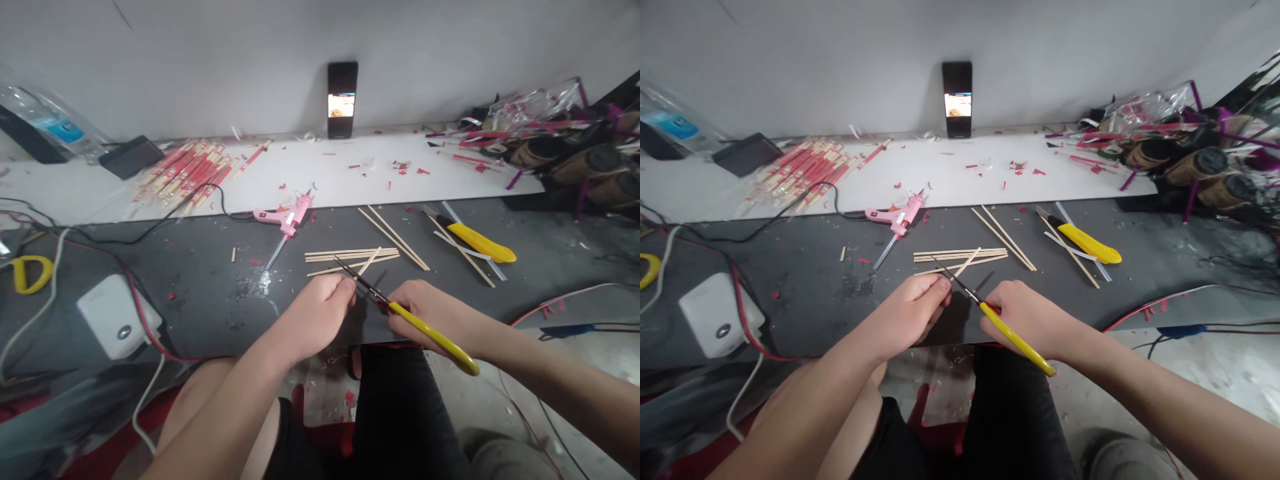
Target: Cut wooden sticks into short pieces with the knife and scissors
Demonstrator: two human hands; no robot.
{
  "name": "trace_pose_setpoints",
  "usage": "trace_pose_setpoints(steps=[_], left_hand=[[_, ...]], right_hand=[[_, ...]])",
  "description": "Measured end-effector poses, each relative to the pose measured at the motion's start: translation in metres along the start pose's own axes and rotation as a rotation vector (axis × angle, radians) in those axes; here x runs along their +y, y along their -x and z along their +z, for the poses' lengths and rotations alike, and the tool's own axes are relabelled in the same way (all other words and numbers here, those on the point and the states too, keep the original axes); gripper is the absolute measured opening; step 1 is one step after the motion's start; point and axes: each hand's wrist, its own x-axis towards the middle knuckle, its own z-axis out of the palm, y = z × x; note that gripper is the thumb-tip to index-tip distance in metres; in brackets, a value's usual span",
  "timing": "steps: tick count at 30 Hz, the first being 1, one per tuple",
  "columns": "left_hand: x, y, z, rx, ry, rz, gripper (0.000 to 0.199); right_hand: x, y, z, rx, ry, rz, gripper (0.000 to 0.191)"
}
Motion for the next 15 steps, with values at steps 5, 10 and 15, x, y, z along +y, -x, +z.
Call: trace_pose_setpoints(steps=[5, 10, 15], left_hand=[[0.008, 0.002, 0.007, 0.186, -0.469, 0.088, 0.03], [0.01, 0.003, 0.02, 0.291, -0.747, 0.191, 0.026], [0.01, 0.005, 0.013, 0.207, -0.487, 0.14, 0.031]], right_hand=[[-0.001, -0.004, -0.001, -0.008, -0.005, 0.049, 0.026], [0.004, -0.003, 0.0, 0.016, -0.021, 0.037, 0.024], [0.004, 0.0, -0.001, 0.026, 0.032, 0.007, 0.026]])
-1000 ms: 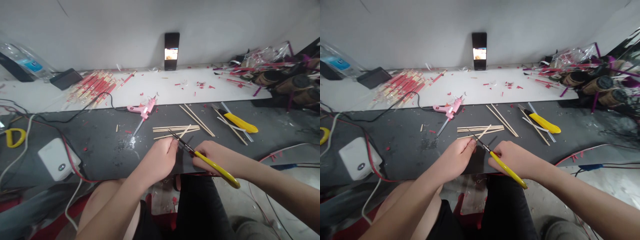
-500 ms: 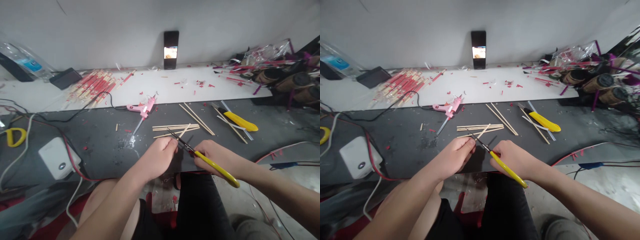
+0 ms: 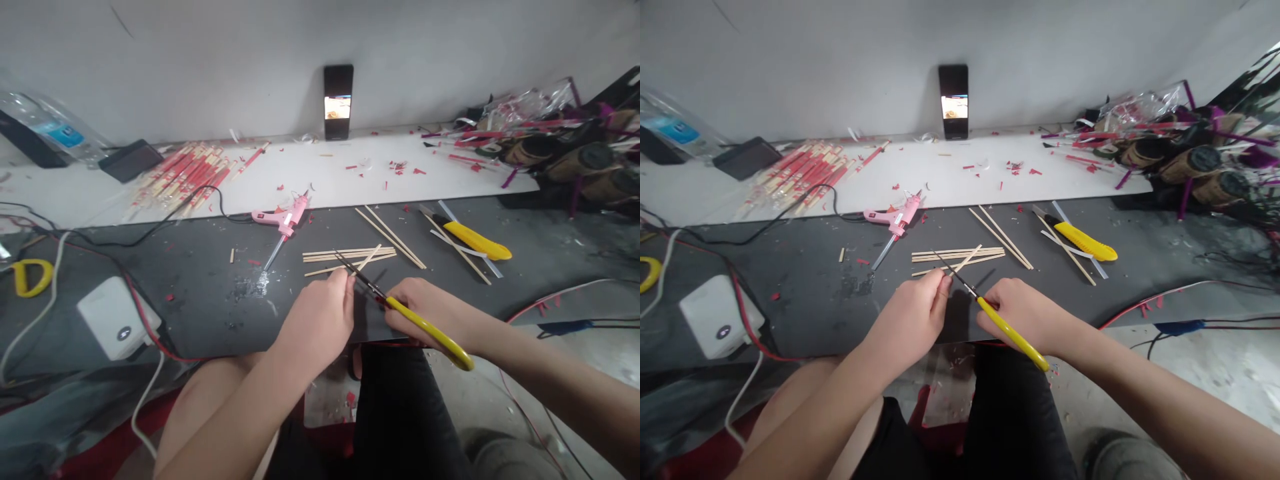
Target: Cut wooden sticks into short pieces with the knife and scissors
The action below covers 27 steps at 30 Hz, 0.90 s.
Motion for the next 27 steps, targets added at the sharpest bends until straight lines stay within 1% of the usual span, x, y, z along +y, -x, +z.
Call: trace_pose_setpoints(steps=[3, 6, 10, 12, 14, 18, 19, 20, 21, 22, 24, 26, 27], left_hand=[[-0.002, 0.001, -0.005, -0.022, 0.171, -0.022, 0.038], [-0.004, 0.001, -0.008, -0.069, 0.304, -0.059, 0.042], [-0.007, -0.001, -0.011, -0.094, 0.354, -0.071, 0.043], [-0.01, -0.003, -0.011, -0.125, 0.392, -0.077, 0.042], [-0.014, -0.005, -0.011, -0.187, 0.483, -0.112, 0.043], [-0.021, -0.009, -0.01, -0.372, 0.752, -0.253, 0.039], [-0.022, -0.01, -0.01, -0.406, 0.785, -0.28, 0.038], [-0.021, -0.01, -0.01, -0.416, 0.775, -0.285, 0.039], [-0.02, -0.011, -0.01, -0.394, 0.715, -0.265, 0.039], [-0.018, -0.01, -0.009, -0.335, 0.601, -0.225, 0.04], [-0.013, -0.009, -0.007, -0.16, 0.269, -0.123, 0.037], [-0.008, -0.006, -0.002, -0.002, -0.044, -0.038, 0.028], [-0.006, -0.005, 0.001, 0.045, -0.147, -0.004, 0.024]], right_hand=[[0.0, 0.001, -0.001, -0.012, 0.01, -0.02, 0.027], [0.002, 0.0, -0.001, -0.018, 0.013, -0.081, 0.027], [0.005, -0.001, 0.0, -0.022, 0.023, -0.085, 0.026], [0.005, -0.001, 0.001, -0.033, 0.022, -0.078, 0.026], [0.005, -0.001, 0.001, -0.029, 0.023, -0.071, 0.026], [0.004, 0.001, 0.002, -0.023, 0.008, -0.078, 0.027], [0.003, 0.001, 0.002, -0.031, -0.011, -0.077, 0.027], [0.003, 0.001, 0.002, -0.04, -0.036, -0.074, 0.026], [0.002, 0.0, 0.002, -0.047, -0.066, -0.065, 0.025], [0.001, 0.0, 0.002, -0.05, -0.094, -0.053, 0.025], [-0.001, -0.002, 0.001, -0.048, -0.131, -0.023, 0.024], [-0.002, -0.003, 0.002, -0.036, -0.138, -0.005, 0.024], [-0.001, -0.004, 0.002, -0.033, -0.139, -0.002, 0.023]])
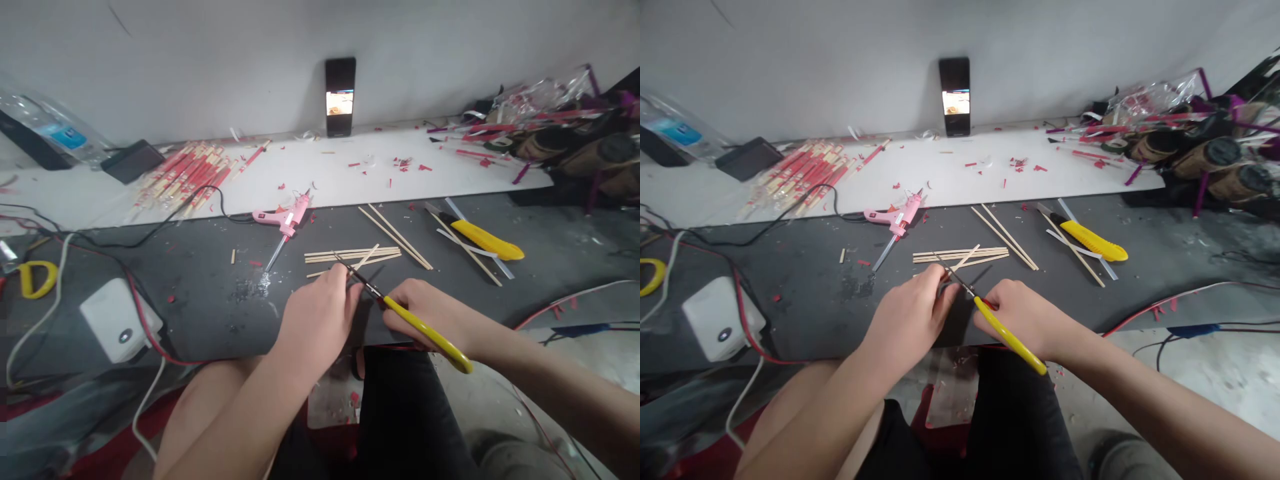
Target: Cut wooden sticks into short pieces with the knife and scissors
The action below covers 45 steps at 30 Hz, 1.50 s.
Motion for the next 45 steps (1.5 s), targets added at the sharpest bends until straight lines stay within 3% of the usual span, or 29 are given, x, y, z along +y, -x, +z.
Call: trace_pose_setpoints(steps=[4, 11, 17, 21, 23, 27, 29, 32, 38, 43, 45], left_hand=[[0.003, 0.002, 0.005, -0.007, -0.08, 0.051, 0.02], [-0.004, 0.001, -0.008, -0.106, 0.437, -0.057, 0.039], [-0.014, -0.004, -0.007, -0.491, 1.139, -0.39, 0.034], [-0.016, -0.007, -0.011, -0.648, 1.334, -0.474, 0.031], [-0.014, -0.007, -0.011, -0.605, 1.217, -0.438, 0.031], [-0.003, -0.001, -0.002, -0.126, 0.391, -0.163, 0.03], [0.002, 0.003, 0.004, 0.041, 0.012, -0.036, 0.021], [0.007, 0.006, 0.006, 0.019, -0.143, 0.006, 0.018], [-0.003, 0.005, -0.007, -0.092, 0.391, -0.074, 0.037], [-0.017, 0.002, -0.015, -0.548, 1.122, -0.417, 0.035], [-0.019, -0.001, -0.016, -0.64, 1.264, -0.48, 0.032]], right_hand=[[0.003, 0.001, 0.001, -0.007, -0.035, -0.025, 0.021], [0.006, 0.004, -0.001, -0.044, -0.017, -0.081, 0.019], [0.01, 0.003, -0.001, -0.044, 0.041, -0.1, 0.022], [0.008, 0.001, -0.002, -0.066, 0.004, -0.095, 0.024], [0.008, -0.001, -0.002, -0.062, -0.007, -0.084, 0.024], [0.008, -0.003, 0.003, 0.003, 0.035, -0.043, 0.025], [0.009, -0.003, 0.005, 0.027, 0.032, -0.035, 0.026], [0.009, 0.0, 0.005, 0.027, 0.001, -0.05, 0.026], [0.013, 0.002, 0.008, 0.025, 0.078, -0.082, 0.026], [0.018, 0.003, 0.009, 0.038, 0.184, -0.108, 0.026], [0.017, 0.003, 0.007, 0.03, 0.177, -0.116, 0.027]])
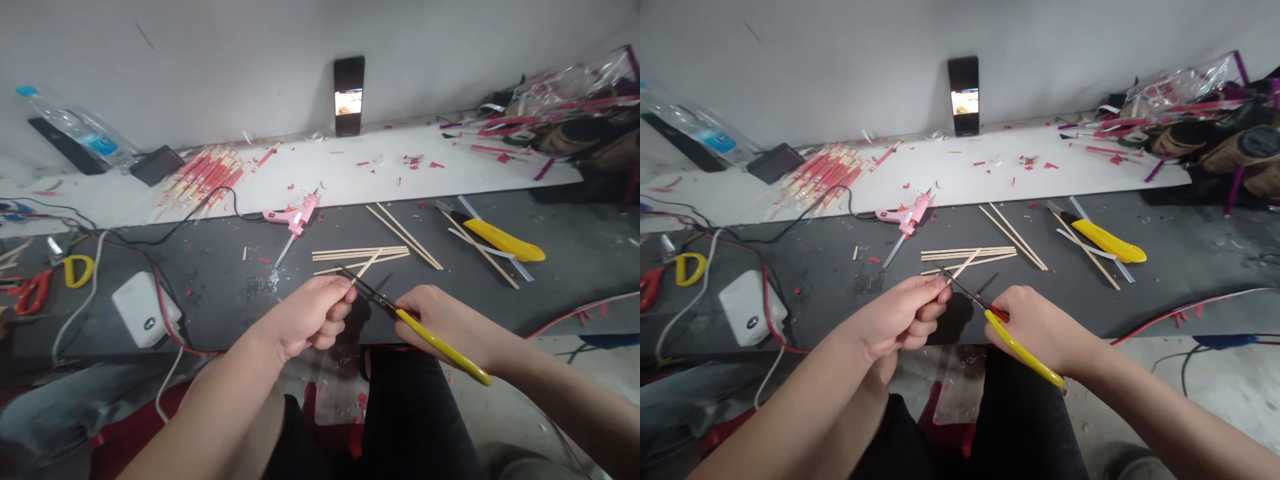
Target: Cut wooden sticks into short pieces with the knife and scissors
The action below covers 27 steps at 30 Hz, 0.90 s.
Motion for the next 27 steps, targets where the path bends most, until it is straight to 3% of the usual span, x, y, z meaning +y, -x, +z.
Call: trace_pose_setpoints(steps=[2, 8, 12, 14, 17, 20, 22, 23, 25, 27], left_hand=[[-0.001, -0.002, 0.001, 0.009, 0.026, 0.019, 0.031], [-0.012, -0.007, 0.016, 0.217, -0.065, 0.19, 0.034], [-0.002, -0.001, 0.011, 0.051, 0.117, 0.035, 0.027], [0.008, 0.003, 0.003, 0.035, 0.196, 0.035, 0.023], [0.019, 0.01, -0.008, 0.252, 0.171, 0.22, 0.024], [0.018, 0.014, -0.012, 0.464, -0.108, 0.341, 0.028], [0.011, 0.014, -0.008, 0.523, -0.473, 0.376, 0.029], [0.007, 0.014, -0.004, 0.538, -0.663, 0.386, 0.027], [-0.003, 0.012, 0.004, 0.548, -0.957, 0.381, 0.019], [-0.01, 0.009, 0.011, 0.511, -1.103, 0.365, 0.013]], right_hand=[[-0.001, 0.0, -0.002, -0.01, -0.027, 0.012, 0.028], [0.0, 0.0, -0.004, -0.046, -0.152, 0.029, 0.027], [0.001, 0.002, -0.007, -0.097, -0.132, 0.037, 0.031], [0.004, 0.007, -0.01, -0.103, -0.052, 0.012, 0.034], [0.02, 0.024, -0.022, -0.02, 0.006, 0.018, 0.038], [0.051, 0.044, -0.05, 0.256, -0.025, 0.233, 0.055], [0.078, 0.053, -0.078, 0.559, 0.094, 0.482, 0.059], [0.092, 0.057, -0.092, 0.648, 0.172, 0.573, 0.058], [0.122, 0.059, -0.118, 0.671, 0.333, 0.739, 0.055], [0.151, 0.059, -0.138, 0.613, 0.484, 0.785, 0.047]])
